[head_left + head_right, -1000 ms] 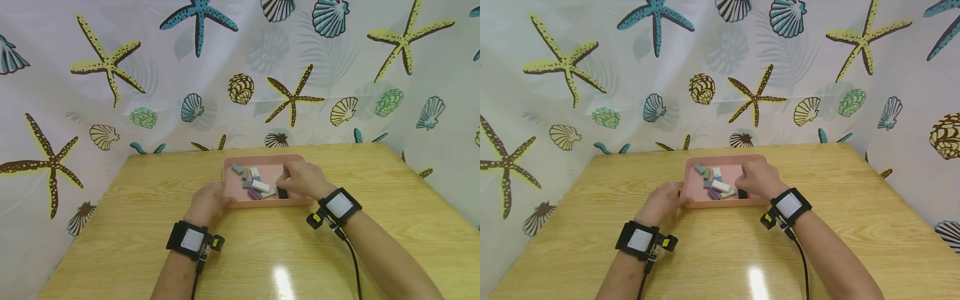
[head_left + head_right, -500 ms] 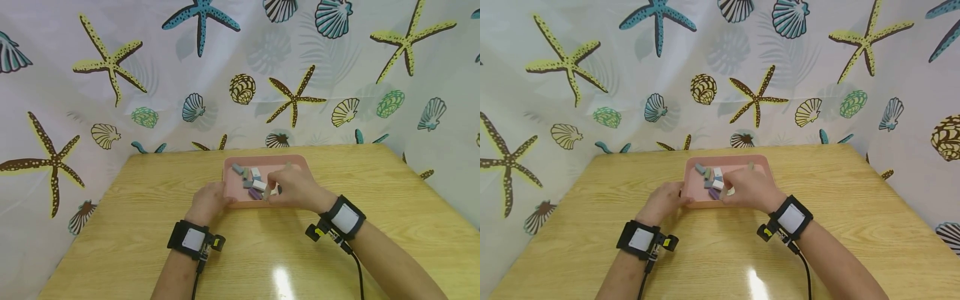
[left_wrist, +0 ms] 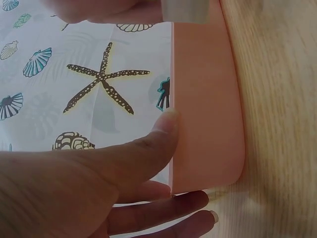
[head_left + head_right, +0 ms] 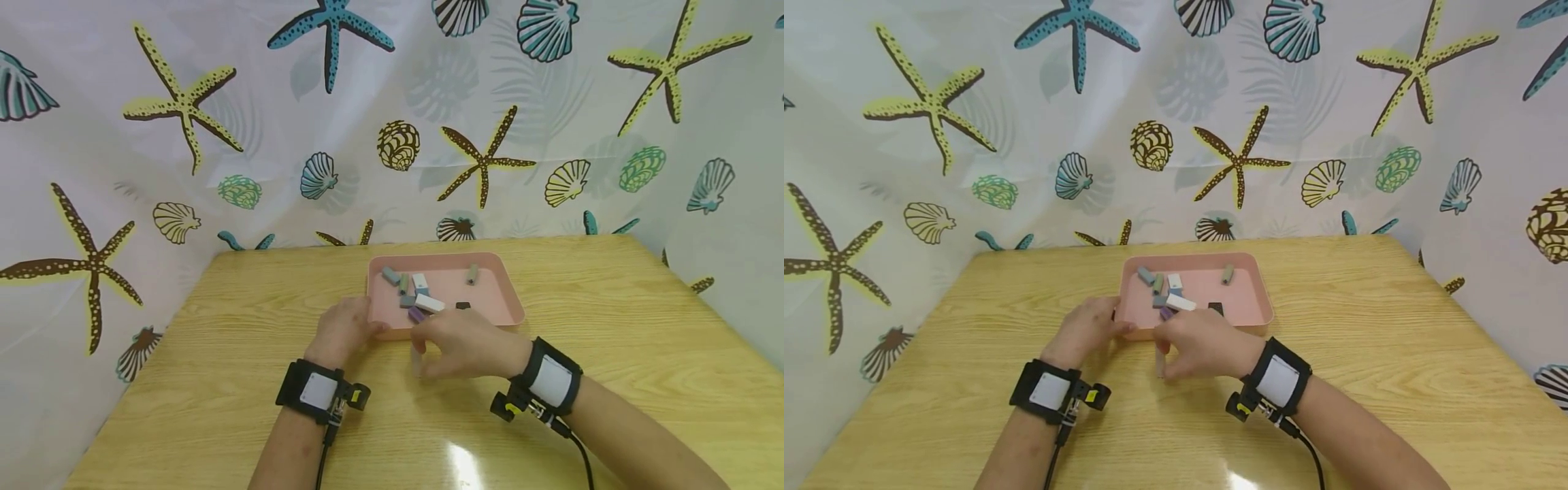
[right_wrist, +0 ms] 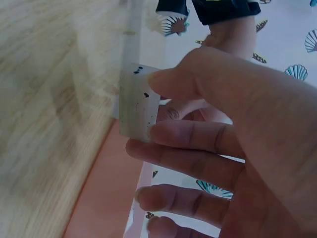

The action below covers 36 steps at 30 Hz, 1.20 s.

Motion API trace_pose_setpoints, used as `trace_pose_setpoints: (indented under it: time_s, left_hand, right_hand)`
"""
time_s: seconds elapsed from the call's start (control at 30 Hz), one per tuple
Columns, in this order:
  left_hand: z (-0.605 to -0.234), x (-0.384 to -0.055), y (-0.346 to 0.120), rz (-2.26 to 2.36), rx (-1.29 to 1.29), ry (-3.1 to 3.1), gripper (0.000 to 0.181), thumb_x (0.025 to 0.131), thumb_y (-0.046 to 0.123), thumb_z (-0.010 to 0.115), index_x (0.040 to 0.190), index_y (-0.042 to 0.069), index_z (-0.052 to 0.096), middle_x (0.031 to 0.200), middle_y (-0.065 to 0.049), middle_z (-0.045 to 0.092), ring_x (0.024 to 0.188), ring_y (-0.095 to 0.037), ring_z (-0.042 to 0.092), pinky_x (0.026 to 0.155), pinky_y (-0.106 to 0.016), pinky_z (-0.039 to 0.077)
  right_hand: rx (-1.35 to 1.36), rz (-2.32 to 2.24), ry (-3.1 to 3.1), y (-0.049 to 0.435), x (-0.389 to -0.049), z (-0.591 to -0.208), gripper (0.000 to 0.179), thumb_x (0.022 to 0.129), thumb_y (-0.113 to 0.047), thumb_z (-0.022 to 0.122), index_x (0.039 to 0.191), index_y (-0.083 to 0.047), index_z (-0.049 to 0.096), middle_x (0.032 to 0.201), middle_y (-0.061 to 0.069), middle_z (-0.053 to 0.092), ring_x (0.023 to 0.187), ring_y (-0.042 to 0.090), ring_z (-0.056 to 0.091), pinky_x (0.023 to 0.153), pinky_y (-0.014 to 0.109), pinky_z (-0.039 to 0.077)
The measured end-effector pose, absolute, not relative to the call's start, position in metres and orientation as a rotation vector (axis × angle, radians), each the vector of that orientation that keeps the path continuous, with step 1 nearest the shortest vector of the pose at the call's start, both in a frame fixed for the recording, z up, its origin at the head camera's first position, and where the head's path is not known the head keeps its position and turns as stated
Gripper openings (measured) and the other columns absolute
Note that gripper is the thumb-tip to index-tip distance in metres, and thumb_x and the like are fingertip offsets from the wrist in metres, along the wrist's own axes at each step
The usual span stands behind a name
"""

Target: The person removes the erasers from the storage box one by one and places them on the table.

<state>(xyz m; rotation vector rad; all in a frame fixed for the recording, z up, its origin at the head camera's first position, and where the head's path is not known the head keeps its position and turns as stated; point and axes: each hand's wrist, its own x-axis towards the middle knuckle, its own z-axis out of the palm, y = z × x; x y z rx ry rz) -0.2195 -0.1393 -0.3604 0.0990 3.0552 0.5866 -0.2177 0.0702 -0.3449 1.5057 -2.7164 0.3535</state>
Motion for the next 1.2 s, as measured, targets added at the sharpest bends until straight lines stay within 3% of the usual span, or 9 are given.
trace_pose_setpoints:
  time_s: [0.13, 0.33, 0.73, 0.93, 1.03, 1.2]
  left_hand:
    - [-0.361, -0.22, -0.14, 0.6, 0.095, 3.05, 0.04, 0.08, 0.033, 0.069, 0.103, 0.003, 0.058, 0.073, -0.004, 0.055, 0.062, -0.016, 0.048, 0.051, -0.026, 0.034]
    - [-0.362, -0.221, -0.14, 0.606, 0.096, 3.041, 0.039, 0.08, 0.033, 0.069, 0.102, 0.003, 0.058, 0.071, -0.003, 0.054, 0.06, -0.015, 0.048, 0.05, -0.026, 0.035]
    - [-0.361, -0.221, -0.14, 0.591, 0.082, 3.031, 0.038, 0.081, 0.034, 0.069, 0.102, 0.004, 0.058, 0.072, -0.004, 0.055, 0.061, -0.016, 0.049, 0.052, -0.027, 0.036]
    - [-0.36, -0.223, -0.141, 0.583, 0.107, 3.049, 0.039, 0.08, 0.034, 0.069, 0.102, 0.004, 0.058, 0.072, -0.003, 0.055, 0.06, -0.015, 0.049, 0.051, -0.026, 0.036]
    - [-0.36, -0.223, -0.141, 0.578, 0.117, 3.055, 0.038, 0.08, 0.034, 0.069, 0.101, 0.004, 0.058, 0.072, -0.003, 0.055, 0.061, -0.015, 0.049, 0.051, -0.026, 0.036]
    - [-0.362, -0.222, -0.141, 0.577, 0.139, 3.066, 0.038, 0.079, 0.032, 0.07, 0.101, 0.003, 0.058, 0.072, -0.003, 0.055, 0.061, -0.015, 0.049, 0.051, -0.026, 0.037]
  right_hand:
    - [1.557, 0.357, -2.732, 0.064, -0.213, -0.351, 0.03, 0.07, -0.026, 0.066, 0.099, -0.029, 0.057, 0.057, -0.012, 0.042, 0.051, 0.004, 0.041, 0.042, 0.023, 0.035]
    - [1.621, 0.313, -2.667, 0.061, -0.21, -0.358, 0.017, 0.069, -0.034, 0.07, 0.077, -0.026, 0.058, 0.061, -0.012, 0.049, 0.059, 0.004, 0.044, 0.05, 0.021, 0.037]
    - [1.686, 0.195, -2.673, 0.06, -0.212, -0.364, 0.015, 0.067, -0.023, 0.067, 0.073, -0.025, 0.054, 0.068, -0.014, 0.048, 0.061, 0.003, 0.044, 0.051, 0.02, 0.036]
    - [1.706, 0.315, -2.795, 0.062, -0.217, -0.355, 0.01, 0.075, -0.026, 0.065, 0.08, -0.025, 0.056, 0.066, -0.011, 0.05, 0.061, 0.004, 0.046, 0.051, 0.022, 0.039]
    - [1.696, 0.385, -2.816, 0.065, -0.226, -0.35, 0.013, 0.081, -0.029, 0.065, 0.09, -0.022, 0.059, 0.074, -0.008, 0.055, 0.065, 0.006, 0.049, 0.055, 0.022, 0.042]
    - [1.609, 0.424, -2.666, 0.07, -0.248, -0.345, 0.01, 0.087, -0.024, 0.063, 0.093, -0.018, 0.057, 0.085, -0.007, 0.056, 0.074, 0.008, 0.052, 0.064, 0.022, 0.043]
